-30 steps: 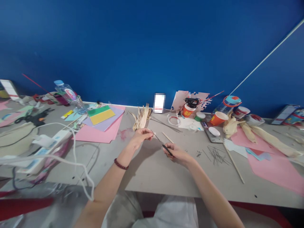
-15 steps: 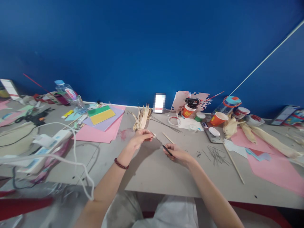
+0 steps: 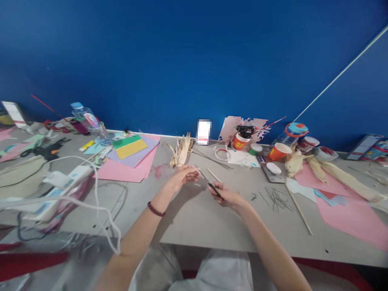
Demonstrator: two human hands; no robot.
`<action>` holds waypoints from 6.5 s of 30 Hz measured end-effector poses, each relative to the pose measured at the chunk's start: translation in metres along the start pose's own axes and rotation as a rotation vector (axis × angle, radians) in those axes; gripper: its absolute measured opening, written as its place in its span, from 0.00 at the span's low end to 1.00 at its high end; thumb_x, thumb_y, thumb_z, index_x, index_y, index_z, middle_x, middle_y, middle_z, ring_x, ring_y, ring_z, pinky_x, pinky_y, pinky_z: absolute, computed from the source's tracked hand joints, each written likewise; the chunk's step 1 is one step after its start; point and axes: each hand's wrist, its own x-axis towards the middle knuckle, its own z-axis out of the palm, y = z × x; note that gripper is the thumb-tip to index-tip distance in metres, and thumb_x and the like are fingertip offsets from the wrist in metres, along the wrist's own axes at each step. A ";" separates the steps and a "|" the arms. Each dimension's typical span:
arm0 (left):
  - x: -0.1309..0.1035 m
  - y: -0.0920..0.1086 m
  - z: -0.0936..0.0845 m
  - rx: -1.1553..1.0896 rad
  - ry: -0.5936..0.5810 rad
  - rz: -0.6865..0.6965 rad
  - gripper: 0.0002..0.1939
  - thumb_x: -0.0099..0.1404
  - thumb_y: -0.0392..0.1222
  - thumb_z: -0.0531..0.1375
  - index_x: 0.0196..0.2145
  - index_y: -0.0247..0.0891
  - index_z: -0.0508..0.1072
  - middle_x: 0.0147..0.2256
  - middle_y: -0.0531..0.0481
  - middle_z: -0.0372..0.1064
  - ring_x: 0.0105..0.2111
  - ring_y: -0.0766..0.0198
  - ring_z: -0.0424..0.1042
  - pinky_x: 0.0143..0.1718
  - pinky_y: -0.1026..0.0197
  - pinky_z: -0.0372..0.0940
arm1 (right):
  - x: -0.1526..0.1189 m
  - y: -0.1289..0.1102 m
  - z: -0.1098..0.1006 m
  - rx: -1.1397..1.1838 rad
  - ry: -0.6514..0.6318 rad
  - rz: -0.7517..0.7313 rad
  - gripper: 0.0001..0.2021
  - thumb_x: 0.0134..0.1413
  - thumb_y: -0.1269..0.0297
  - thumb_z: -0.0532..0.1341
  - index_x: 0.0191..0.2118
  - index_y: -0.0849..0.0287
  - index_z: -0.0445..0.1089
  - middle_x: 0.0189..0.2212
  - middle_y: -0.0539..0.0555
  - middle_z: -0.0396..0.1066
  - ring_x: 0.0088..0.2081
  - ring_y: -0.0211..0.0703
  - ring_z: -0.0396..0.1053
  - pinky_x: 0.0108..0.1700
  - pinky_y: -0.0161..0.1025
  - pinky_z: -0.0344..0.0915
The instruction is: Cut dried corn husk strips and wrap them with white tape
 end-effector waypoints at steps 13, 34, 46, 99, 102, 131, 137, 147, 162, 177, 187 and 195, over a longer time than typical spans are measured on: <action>-0.003 -0.003 0.010 0.139 0.132 0.089 0.13 0.47 0.46 0.66 0.26 0.32 0.74 0.26 0.47 0.72 0.28 0.67 0.70 0.31 0.64 0.67 | -0.004 -0.006 0.004 0.078 -0.047 -0.034 0.23 0.36 0.46 0.66 0.23 0.57 0.54 0.11 0.38 0.49 0.12 0.24 0.40 0.13 0.27 0.36; -0.005 0.002 0.006 0.262 0.037 0.213 0.09 0.53 0.44 0.60 0.23 0.34 0.70 0.23 0.52 0.65 0.25 0.68 0.66 0.31 0.64 0.66 | -0.013 -0.014 0.003 0.094 -0.114 -0.007 0.22 0.37 0.47 0.67 0.25 0.58 0.58 0.12 0.39 0.51 0.12 0.23 0.42 0.14 0.27 0.36; -0.007 0.005 0.009 0.288 0.112 0.239 0.10 0.52 0.45 0.61 0.25 0.34 0.71 0.30 0.47 0.71 0.34 0.62 0.71 0.33 0.63 0.67 | -0.012 -0.011 -0.002 0.147 -0.089 -0.028 0.21 0.36 0.51 0.68 0.25 0.60 0.59 0.20 0.43 0.60 0.14 0.22 0.47 0.15 0.27 0.39; -0.005 0.003 0.010 0.298 0.152 0.357 0.08 0.50 0.42 0.62 0.21 0.34 0.72 0.27 0.51 0.66 0.25 0.70 0.65 0.29 0.64 0.66 | -0.016 -0.018 0.001 0.190 -0.112 -0.036 0.21 0.34 0.53 0.70 0.23 0.61 0.59 0.18 0.43 0.61 0.13 0.22 0.48 0.15 0.27 0.40; -0.005 0.003 0.010 0.294 0.176 0.411 0.09 0.49 0.43 0.64 0.21 0.34 0.72 0.38 0.46 0.67 0.34 0.65 0.68 0.30 0.64 0.68 | -0.015 -0.017 0.001 0.193 -0.103 -0.027 0.22 0.33 0.53 0.70 0.22 0.61 0.59 0.17 0.43 0.61 0.13 0.22 0.48 0.15 0.27 0.39; -0.007 0.004 0.010 0.200 0.073 0.336 0.10 0.50 0.43 0.63 0.21 0.34 0.70 0.33 0.45 0.73 0.35 0.62 0.70 0.42 0.58 0.65 | -0.017 -0.017 0.001 0.173 -0.161 -0.028 0.21 0.36 0.51 0.69 0.23 0.61 0.60 0.17 0.43 0.60 0.13 0.22 0.46 0.15 0.27 0.38; -0.007 0.005 0.011 0.214 0.078 0.322 0.10 0.51 0.43 0.63 0.20 0.34 0.69 0.33 0.45 0.73 0.37 0.62 0.70 0.42 0.58 0.64 | -0.018 -0.019 0.001 0.195 -0.160 -0.020 0.21 0.35 0.52 0.69 0.23 0.62 0.61 0.19 0.45 0.62 0.14 0.22 0.47 0.15 0.27 0.39; -0.007 0.005 0.011 0.189 0.089 0.309 0.11 0.49 0.44 0.64 0.20 0.34 0.68 0.34 0.45 0.73 0.37 0.61 0.70 0.44 0.56 0.64 | -0.018 -0.017 0.004 0.182 -0.184 -0.031 0.21 0.37 0.51 0.68 0.23 0.61 0.60 0.17 0.43 0.59 0.13 0.22 0.45 0.15 0.27 0.38; -0.008 0.006 0.010 0.159 0.054 0.278 0.10 0.50 0.43 0.63 0.20 0.34 0.69 0.34 0.46 0.73 0.36 0.63 0.70 0.45 0.58 0.63 | -0.023 -0.019 0.002 0.189 -0.297 -0.056 0.19 0.45 0.49 0.64 0.25 0.62 0.62 0.20 0.44 0.56 0.16 0.24 0.46 0.18 0.28 0.42; -0.006 0.001 0.007 0.077 0.002 0.266 0.10 0.51 0.44 0.63 0.22 0.34 0.71 0.36 0.45 0.73 0.37 0.62 0.72 0.47 0.55 0.64 | -0.028 -0.024 0.002 0.188 -0.300 -0.051 0.19 0.45 0.49 0.64 0.25 0.62 0.62 0.21 0.45 0.55 0.17 0.24 0.47 0.18 0.29 0.42; -0.005 0.000 0.008 0.085 0.053 0.265 0.10 0.50 0.44 0.66 0.27 0.34 0.77 0.36 0.44 0.74 0.38 0.61 0.71 0.48 0.54 0.64 | -0.027 -0.023 0.001 0.187 -0.293 -0.078 0.19 0.47 0.49 0.62 0.25 0.62 0.62 0.23 0.46 0.56 0.17 0.24 0.46 0.19 0.29 0.42; -0.005 0.000 0.007 0.056 0.023 0.247 0.11 0.50 0.44 0.66 0.29 0.35 0.78 0.36 0.44 0.75 0.38 0.61 0.72 0.49 0.53 0.63 | -0.032 -0.028 0.002 0.208 -0.345 -0.101 0.21 0.46 0.46 0.62 0.25 0.61 0.61 0.23 0.46 0.55 0.18 0.25 0.45 0.19 0.30 0.41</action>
